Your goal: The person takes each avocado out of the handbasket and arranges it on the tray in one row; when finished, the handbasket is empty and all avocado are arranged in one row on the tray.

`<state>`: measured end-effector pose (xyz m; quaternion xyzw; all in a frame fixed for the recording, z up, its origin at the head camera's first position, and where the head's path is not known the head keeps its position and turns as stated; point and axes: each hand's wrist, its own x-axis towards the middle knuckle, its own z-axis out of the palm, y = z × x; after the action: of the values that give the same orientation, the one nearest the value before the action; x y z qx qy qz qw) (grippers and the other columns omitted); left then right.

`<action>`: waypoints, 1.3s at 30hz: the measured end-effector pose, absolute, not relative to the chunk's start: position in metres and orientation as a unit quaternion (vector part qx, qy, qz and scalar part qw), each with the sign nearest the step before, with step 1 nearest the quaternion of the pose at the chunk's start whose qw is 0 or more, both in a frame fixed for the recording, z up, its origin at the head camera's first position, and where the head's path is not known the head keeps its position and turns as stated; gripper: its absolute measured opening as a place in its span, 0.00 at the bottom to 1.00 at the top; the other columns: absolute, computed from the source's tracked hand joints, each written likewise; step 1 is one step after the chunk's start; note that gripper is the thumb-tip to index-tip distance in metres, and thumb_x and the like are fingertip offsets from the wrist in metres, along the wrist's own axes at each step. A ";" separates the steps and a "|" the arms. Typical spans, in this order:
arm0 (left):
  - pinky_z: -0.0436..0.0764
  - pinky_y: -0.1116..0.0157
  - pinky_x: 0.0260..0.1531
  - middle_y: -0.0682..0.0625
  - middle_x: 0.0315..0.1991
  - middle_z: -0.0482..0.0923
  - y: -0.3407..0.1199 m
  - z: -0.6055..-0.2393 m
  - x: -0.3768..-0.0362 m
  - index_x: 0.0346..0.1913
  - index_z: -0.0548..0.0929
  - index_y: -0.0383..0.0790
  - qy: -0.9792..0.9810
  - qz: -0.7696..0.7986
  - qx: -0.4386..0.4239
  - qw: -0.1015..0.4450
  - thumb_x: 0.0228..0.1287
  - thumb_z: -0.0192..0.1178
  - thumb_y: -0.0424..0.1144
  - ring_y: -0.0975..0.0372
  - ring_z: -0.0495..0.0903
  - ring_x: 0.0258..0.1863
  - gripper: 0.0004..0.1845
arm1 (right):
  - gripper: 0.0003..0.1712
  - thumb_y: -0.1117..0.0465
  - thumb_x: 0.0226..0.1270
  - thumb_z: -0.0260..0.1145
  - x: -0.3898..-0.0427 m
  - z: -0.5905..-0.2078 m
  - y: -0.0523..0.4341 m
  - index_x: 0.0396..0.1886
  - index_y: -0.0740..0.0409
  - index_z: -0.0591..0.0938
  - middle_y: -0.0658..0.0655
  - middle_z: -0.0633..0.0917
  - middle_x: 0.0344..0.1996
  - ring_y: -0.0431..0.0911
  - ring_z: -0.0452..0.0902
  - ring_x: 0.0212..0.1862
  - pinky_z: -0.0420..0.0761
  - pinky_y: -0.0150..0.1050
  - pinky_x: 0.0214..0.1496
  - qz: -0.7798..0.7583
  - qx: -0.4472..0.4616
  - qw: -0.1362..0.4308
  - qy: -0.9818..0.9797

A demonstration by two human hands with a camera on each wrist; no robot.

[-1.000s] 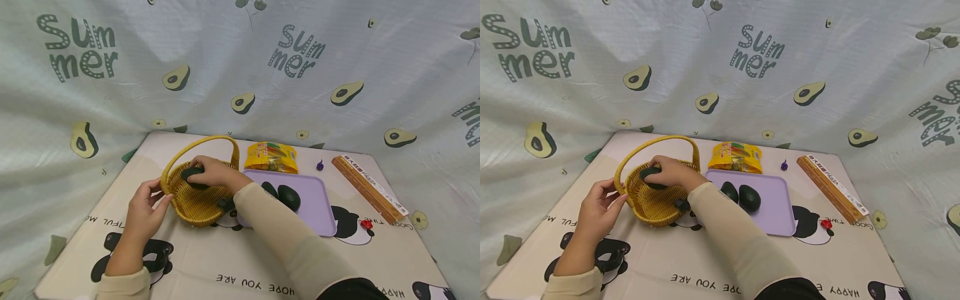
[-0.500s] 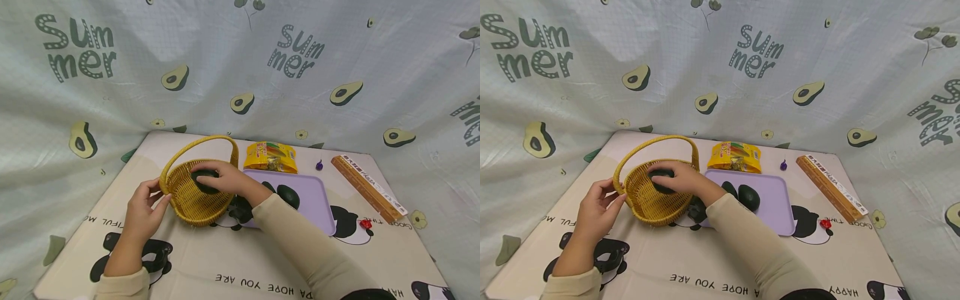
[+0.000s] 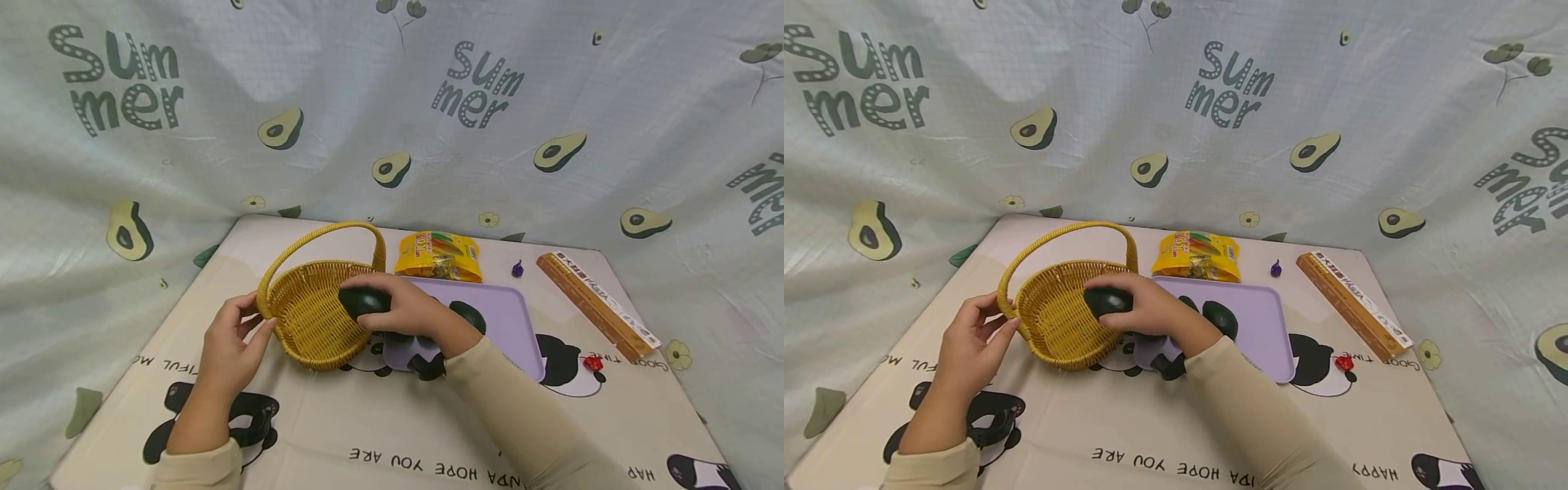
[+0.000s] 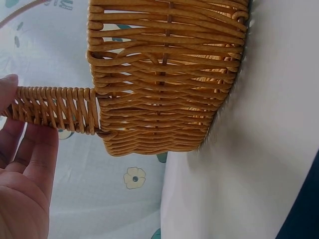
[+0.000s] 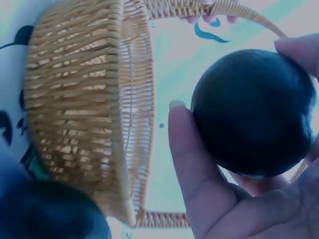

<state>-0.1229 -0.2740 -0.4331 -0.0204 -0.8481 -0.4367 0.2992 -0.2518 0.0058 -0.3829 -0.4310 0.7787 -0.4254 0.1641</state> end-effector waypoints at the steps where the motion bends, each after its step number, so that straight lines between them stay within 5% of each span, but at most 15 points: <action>1: 0.77 0.79 0.59 0.42 0.57 0.77 -0.274 -0.433 -0.123 0.63 0.73 0.30 -0.848 -0.436 -0.021 0.300 0.62 0.67 0.21 0.78 0.73 0.55 0.27 | 0.28 0.56 0.67 0.71 -0.251 -0.383 0.010 0.66 0.35 0.79 0.44 0.79 0.62 0.45 0.77 0.56 0.85 0.42 0.55 -0.429 -0.430 0.158 0.779; 12: 0.76 0.80 0.59 0.42 0.58 0.77 -0.273 -0.432 -0.122 0.63 0.73 0.30 -0.850 -0.433 -0.016 0.299 0.62 0.68 0.21 0.76 0.73 0.55 0.27 | 0.33 0.59 0.58 0.78 -0.241 -0.373 0.049 0.62 0.34 0.79 0.49 0.78 0.64 0.53 0.78 0.56 0.87 0.48 0.53 -0.476 -0.324 0.128 0.808; 17: 0.76 0.81 0.59 0.42 0.58 0.77 -0.273 -0.432 -0.122 0.63 0.73 0.30 -0.850 -0.432 -0.021 0.302 0.62 0.68 0.21 0.76 0.73 0.56 0.27 | 0.32 0.58 0.58 0.78 -0.242 -0.367 0.070 0.63 0.36 0.79 0.50 0.79 0.63 0.55 0.79 0.55 0.86 0.52 0.56 -0.475 -0.290 0.072 0.828; 27: 0.74 0.84 0.58 0.41 0.58 0.77 -0.271 -0.430 -0.121 0.63 0.72 0.30 -0.855 -0.425 -0.013 0.296 0.62 0.68 0.22 0.54 0.79 0.57 0.27 | 0.34 0.57 0.62 0.77 -0.246 -0.378 0.125 0.67 0.39 0.76 0.58 0.78 0.64 0.58 0.80 0.57 0.87 0.57 0.57 -0.499 -0.199 0.022 0.843; 35: 0.73 0.85 0.58 0.41 0.58 0.77 -0.271 -0.430 -0.122 0.64 0.72 0.29 -0.858 -0.419 -0.008 0.298 0.63 0.67 0.22 0.71 0.75 0.56 0.27 | 0.36 0.53 0.65 0.75 -0.247 -0.393 0.157 0.72 0.39 0.74 0.61 0.79 0.65 0.59 0.78 0.61 0.85 0.59 0.60 -0.488 -0.137 0.004 0.862; 39: 0.73 0.85 0.58 0.40 0.58 0.77 -0.271 -0.431 -0.121 0.64 0.71 0.29 -0.858 -0.419 -0.008 0.297 0.62 0.67 0.22 0.67 0.75 0.56 0.28 | 0.35 0.51 0.65 0.74 -0.246 -0.401 0.167 0.72 0.41 0.74 0.62 0.80 0.64 0.60 0.77 0.63 0.82 0.61 0.64 -0.472 -0.110 -0.001 0.875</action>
<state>-0.1211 -0.2708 -0.4305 -0.0084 -0.8579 -0.4190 0.2974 -0.2464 0.1674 -0.4011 -0.1098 0.8748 -0.4718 -0.0008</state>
